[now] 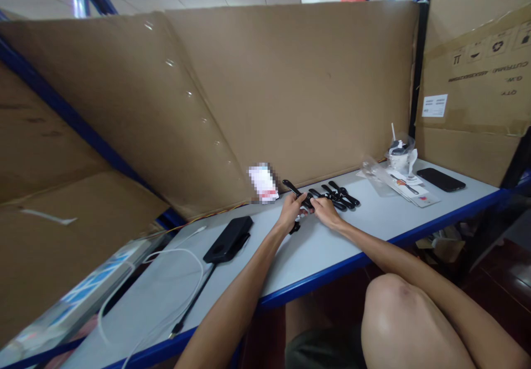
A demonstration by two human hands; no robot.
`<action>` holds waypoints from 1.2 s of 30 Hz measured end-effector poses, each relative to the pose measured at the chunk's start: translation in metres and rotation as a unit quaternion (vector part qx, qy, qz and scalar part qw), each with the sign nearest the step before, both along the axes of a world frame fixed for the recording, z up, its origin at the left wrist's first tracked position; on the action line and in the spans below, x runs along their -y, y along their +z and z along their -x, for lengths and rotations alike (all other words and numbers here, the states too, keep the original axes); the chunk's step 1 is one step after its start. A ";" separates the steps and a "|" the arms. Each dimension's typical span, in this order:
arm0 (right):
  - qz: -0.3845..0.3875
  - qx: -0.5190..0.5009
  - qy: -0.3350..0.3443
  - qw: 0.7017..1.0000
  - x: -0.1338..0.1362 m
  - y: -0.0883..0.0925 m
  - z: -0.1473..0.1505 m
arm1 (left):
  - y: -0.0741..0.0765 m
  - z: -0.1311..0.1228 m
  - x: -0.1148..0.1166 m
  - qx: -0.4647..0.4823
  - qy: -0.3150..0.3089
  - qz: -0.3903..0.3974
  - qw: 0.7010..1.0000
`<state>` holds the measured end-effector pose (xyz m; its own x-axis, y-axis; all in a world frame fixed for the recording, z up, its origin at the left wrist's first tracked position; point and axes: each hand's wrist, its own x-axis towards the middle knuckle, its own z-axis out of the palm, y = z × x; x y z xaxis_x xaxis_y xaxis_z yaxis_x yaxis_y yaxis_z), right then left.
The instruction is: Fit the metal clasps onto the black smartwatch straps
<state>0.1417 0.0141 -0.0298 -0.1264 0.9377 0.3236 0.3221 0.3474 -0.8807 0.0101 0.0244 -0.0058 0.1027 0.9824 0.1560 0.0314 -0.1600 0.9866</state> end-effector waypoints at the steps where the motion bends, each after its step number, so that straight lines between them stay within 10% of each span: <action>1: 0.002 -0.004 0.002 1.000 0.000 0.000 0.000 | 0.000 0.000 0.000 0.000 0.003 -0.003 1.000; 36: 0.003 -0.022 0.018 1.000 -0.008 -0.007 -0.002 | -0.003 0.000 -0.003 -0.011 -0.009 -0.022 1.000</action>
